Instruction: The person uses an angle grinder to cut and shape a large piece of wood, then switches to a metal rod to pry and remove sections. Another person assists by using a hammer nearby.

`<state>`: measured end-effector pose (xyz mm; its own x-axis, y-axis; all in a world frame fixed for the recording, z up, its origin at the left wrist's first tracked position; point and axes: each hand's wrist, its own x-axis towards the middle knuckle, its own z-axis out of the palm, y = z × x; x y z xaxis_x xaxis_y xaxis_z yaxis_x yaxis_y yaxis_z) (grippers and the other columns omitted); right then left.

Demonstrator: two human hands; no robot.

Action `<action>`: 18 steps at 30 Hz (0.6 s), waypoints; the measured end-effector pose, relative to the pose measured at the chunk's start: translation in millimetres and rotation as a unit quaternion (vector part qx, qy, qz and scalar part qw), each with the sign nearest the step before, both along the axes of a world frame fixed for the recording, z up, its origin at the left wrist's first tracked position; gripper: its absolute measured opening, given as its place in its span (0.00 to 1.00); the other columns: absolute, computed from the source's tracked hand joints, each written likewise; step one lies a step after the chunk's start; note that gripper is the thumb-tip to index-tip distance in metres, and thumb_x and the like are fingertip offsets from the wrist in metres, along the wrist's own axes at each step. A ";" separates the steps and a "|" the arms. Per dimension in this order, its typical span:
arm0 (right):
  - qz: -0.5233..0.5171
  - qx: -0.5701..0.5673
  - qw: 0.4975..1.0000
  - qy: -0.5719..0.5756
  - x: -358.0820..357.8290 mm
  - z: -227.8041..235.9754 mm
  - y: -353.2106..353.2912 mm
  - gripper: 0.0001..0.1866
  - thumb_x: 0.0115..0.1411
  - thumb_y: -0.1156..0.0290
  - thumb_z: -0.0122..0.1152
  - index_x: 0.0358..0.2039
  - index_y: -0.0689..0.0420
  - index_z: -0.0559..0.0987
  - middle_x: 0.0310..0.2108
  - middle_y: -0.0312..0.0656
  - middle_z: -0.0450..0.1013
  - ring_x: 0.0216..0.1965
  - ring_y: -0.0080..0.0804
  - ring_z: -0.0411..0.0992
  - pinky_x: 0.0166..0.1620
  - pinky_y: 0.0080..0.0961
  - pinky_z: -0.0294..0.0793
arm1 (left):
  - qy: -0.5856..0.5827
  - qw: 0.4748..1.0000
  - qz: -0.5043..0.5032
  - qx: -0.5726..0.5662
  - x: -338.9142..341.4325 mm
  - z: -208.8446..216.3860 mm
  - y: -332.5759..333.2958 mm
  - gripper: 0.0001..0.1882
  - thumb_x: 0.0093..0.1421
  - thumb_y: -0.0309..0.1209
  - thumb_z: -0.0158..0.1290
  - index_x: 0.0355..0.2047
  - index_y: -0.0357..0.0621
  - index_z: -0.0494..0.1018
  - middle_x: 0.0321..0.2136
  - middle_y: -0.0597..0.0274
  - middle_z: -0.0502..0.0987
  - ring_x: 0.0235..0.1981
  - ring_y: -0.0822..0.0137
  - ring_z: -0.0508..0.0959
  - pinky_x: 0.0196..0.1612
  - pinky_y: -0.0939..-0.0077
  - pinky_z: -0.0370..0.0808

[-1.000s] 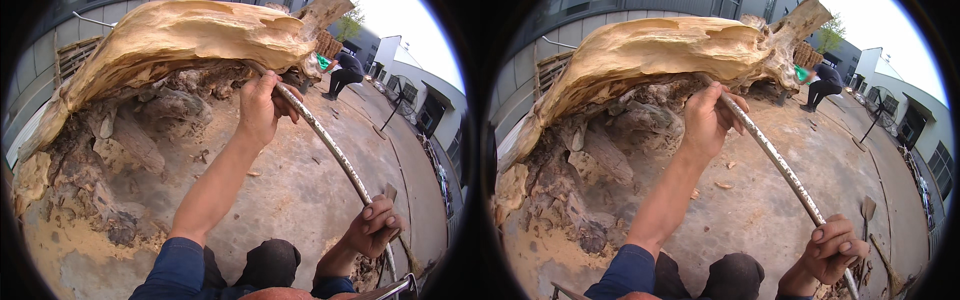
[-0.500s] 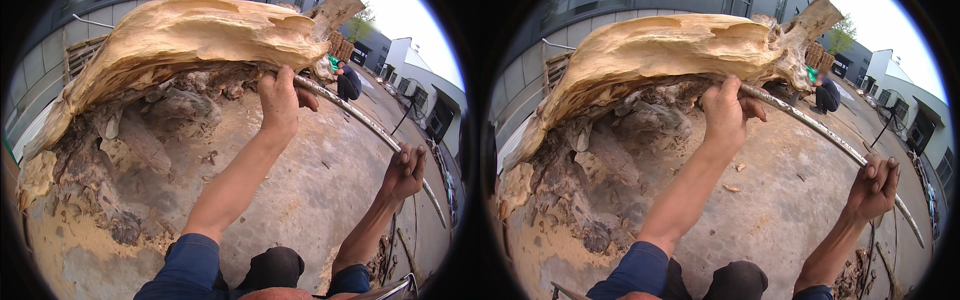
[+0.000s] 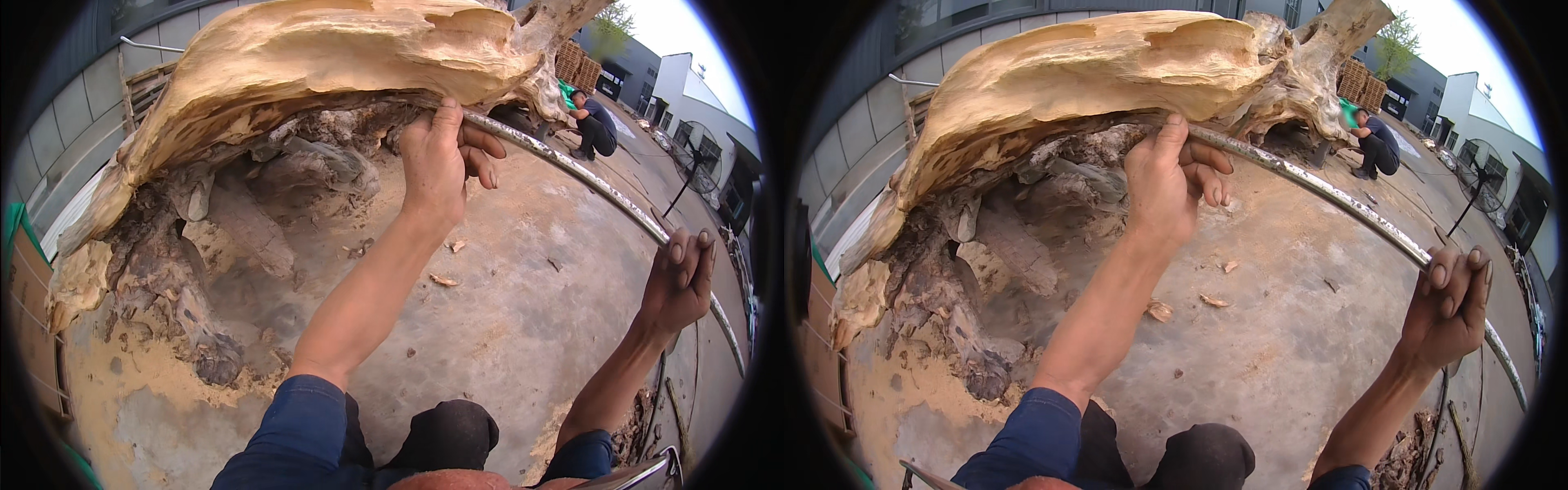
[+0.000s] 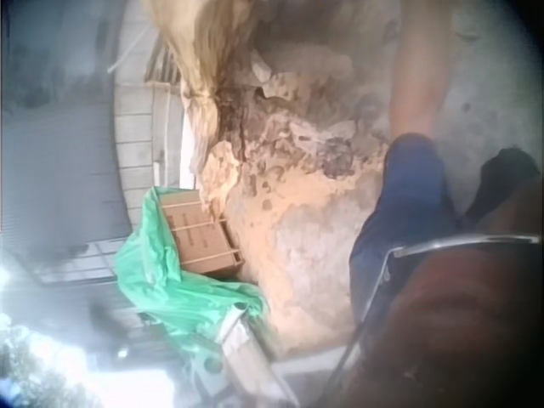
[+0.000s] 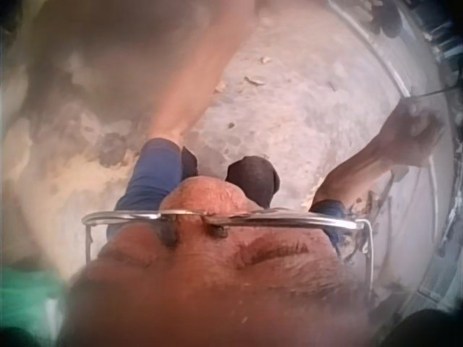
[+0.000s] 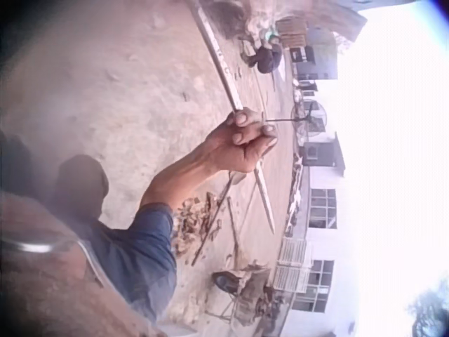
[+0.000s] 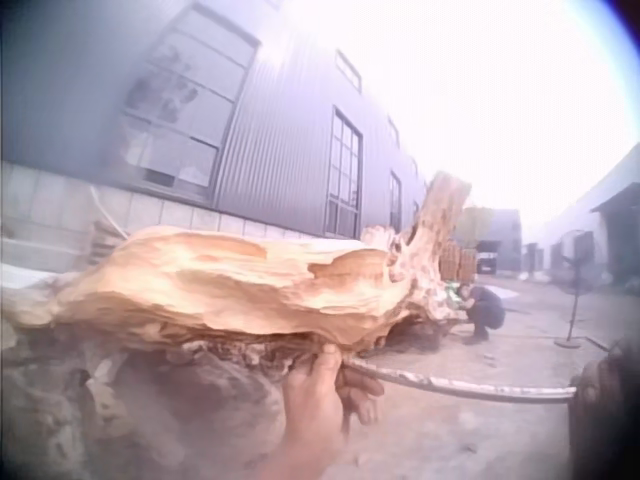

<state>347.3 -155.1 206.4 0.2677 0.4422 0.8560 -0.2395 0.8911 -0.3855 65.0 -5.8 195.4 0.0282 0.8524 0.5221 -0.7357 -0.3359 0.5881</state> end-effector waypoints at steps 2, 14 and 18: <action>-0.006 0.007 1.000 0.000 2.0 -9.3 -10.3 0.14 0.76 0.64 0.39 0.43 0.60 0.73 0.12 0.29 0.54 0.31 0.29 0.65 0.38 0.21 0.61 | -0.010 1.000 -0.023 0.002 5.3 -6.1 -1.2 0.22 0.74 0.42 0.43 0.34 0.31 0.68 0.19 0.44 0.76 0.09 0.63 0.71 0.15 0.68 0.72; -0.034 0.054 0.997 -0.039 -16.4 -16.5 -27.9 0.16 0.76 0.67 0.37 0.43 0.61 0.74 0.11 0.29 0.54 0.31 0.27 0.63 0.42 0.22 0.61 | -0.023 0.999 -0.039 0.031 10.4 -9.7 3.1 0.22 0.73 0.41 0.44 0.35 0.28 0.67 0.18 0.44 0.75 0.08 0.63 0.70 0.12 0.70 0.70; 0.058 -0.006 0.998 0.003 12.5 -13.3 -17.2 0.16 0.77 0.66 0.36 0.43 0.61 0.73 0.12 0.30 0.55 0.31 0.28 0.65 0.37 0.23 0.64 | -0.041 0.999 0.002 0.029 -2.0 -16.4 -19.5 0.22 0.73 0.43 0.45 0.33 0.33 0.65 0.18 0.45 0.75 0.08 0.65 0.70 0.11 0.72 0.68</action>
